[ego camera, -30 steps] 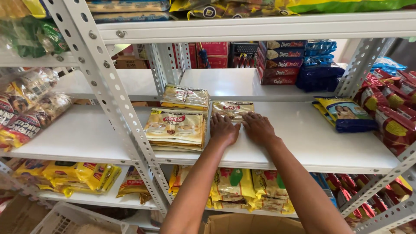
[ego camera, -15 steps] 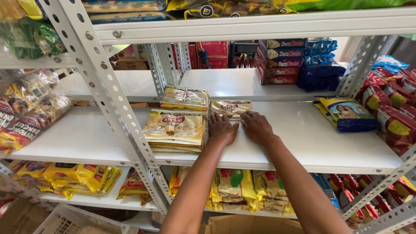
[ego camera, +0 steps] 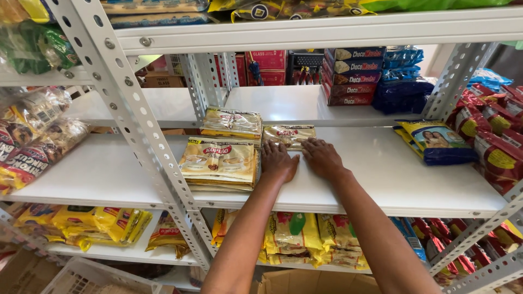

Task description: Restocking grocery shelves with snacks from a cardboard box.

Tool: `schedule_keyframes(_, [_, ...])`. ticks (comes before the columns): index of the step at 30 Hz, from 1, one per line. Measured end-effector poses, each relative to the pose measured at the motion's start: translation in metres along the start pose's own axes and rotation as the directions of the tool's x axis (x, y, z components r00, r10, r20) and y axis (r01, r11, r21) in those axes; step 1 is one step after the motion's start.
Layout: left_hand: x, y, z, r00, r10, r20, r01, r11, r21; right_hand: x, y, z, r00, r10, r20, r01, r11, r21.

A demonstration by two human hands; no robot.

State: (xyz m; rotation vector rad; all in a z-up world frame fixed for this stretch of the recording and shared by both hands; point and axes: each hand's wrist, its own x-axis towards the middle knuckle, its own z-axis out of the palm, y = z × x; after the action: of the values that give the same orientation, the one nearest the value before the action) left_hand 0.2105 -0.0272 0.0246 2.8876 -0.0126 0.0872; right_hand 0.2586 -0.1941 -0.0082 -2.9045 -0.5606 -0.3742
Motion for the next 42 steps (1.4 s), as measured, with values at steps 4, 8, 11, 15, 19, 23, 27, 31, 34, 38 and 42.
schedule_keyframes(4, [0.001,0.0,0.001,1.0,-0.006,-0.002,0.006,1.0,0.015,-0.003,-0.002,-0.003,1.0,0.004,-0.013,-0.004,1.0,0.03])
schedule_keyframes(8, [-0.005,0.001,-0.002,1.0,-0.002,-0.015,0.003,0.999,0.032,-0.01,-0.009,-0.013,1.0,0.028,-0.014,-0.027,0.997,0.069])
schedule_keyframes(11, [-0.004,0.002,-0.001,1.0,0.002,-0.014,-0.001,0.999,0.048,-0.016,-0.013,-0.018,0.999,0.018,-0.036,-0.016,0.998,0.067])
schedule_keyframes(15, [-0.007,0.001,-0.002,1.0,0.019,-0.009,-0.018,1.0,0.023,-0.012,-0.007,-0.006,0.999,0.0,-0.048,0.002,0.999,0.045])
schedule_keyframes(19, [-0.008,0.001,-0.002,1.0,0.016,-0.015,-0.015,0.999,0.043,-0.016,-0.011,-0.014,0.997,-0.001,-0.074,0.005,0.998,0.056])
schedule_keyframes(23, [-0.007,0.001,-0.003,1.0,0.012,-0.021,-0.011,0.999,0.045,-0.022,-0.028,-0.043,0.999,0.051,0.017,-0.051,0.999,0.005])
schedule_keyframes(27, [-0.001,-0.003,0.009,0.998,0.027,-0.058,-0.027,1.0,0.014,0.016,0.004,-0.019,0.999,0.043,-0.013,-0.045,0.981,-0.187])
schedule_keyframes(31, [-0.001,-0.004,0.012,0.992,0.033,-0.119,-0.036,0.999,-0.02,0.064,0.024,0.005,0.983,0.032,-0.18,-0.017,0.997,0.08])
schedule_keyframes(34, [-0.003,-0.005,0.009,0.992,0.024,-0.127,-0.028,0.999,-0.028,0.094,0.022,0.022,0.982,-0.055,-0.178,0.058,0.998,0.009])
schedule_keyframes(38, [0.002,-0.008,0.016,0.988,0.039,-0.152,-0.044,0.999,-0.028,0.106,0.007,0.014,0.998,-0.06,-0.026,0.053,0.971,-0.233])
schedule_keyframes(42, [-0.001,-0.007,0.011,0.989,0.036,-0.142,-0.041,0.999,-0.035,0.123,0.019,0.029,0.996,-0.022,-0.082,0.011,0.992,-0.129])
